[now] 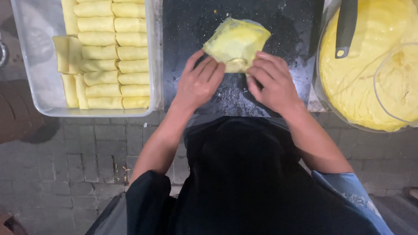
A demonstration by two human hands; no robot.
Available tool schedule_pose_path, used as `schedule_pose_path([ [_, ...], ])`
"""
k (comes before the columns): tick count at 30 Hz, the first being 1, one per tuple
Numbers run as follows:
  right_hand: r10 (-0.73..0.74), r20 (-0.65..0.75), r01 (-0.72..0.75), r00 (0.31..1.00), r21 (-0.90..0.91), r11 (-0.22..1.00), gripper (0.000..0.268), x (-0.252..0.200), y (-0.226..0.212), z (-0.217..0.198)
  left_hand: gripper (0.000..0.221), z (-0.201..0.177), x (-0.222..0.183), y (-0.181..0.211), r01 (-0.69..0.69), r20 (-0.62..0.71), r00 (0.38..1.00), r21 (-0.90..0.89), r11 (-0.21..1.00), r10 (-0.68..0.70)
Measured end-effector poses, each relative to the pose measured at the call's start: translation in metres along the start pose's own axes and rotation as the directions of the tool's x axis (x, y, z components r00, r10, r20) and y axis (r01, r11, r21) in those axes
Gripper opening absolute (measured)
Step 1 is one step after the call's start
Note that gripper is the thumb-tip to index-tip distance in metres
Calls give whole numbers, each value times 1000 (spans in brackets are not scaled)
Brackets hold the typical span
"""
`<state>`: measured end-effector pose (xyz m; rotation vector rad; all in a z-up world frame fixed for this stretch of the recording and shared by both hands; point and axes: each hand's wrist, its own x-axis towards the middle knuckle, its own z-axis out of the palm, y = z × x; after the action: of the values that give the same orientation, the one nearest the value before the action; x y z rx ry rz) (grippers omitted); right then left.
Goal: Preparing food rolls by peeling thin wrappers, adding filling with a spoon, and rolling them tightly before placing them in a container.
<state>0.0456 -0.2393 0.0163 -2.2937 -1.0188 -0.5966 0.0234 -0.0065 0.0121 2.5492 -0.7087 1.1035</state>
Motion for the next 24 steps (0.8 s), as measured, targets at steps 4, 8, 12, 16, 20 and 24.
schedule_pose_path([
  [4,-111,65,104,992,107,989,22,7,1,3,11,2,7,-1,-134,91,984,-169,976,150],
  [8,-208,118,194,971,116,974,19,-5,19,17,16,7,8,-2,-206,168,952,-276,939,258],
  [12,-247,140,232,959,114,966,17,-6,35,19,21,9,10,-3,-207,180,946,-305,930,270],
  [16,-267,185,239,946,162,958,18,7,38,16,12,27,-3,-8,-168,195,950,-336,927,243],
  [20,-211,345,129,915,247,961,29,31,32,3,8,31,2,-13,6,277,952,-444,896,131],
  [24,-64,464,-89,883,301,950,43,48,35,-1,34,23,21,-17,179,324,946,-559,809,15],
])
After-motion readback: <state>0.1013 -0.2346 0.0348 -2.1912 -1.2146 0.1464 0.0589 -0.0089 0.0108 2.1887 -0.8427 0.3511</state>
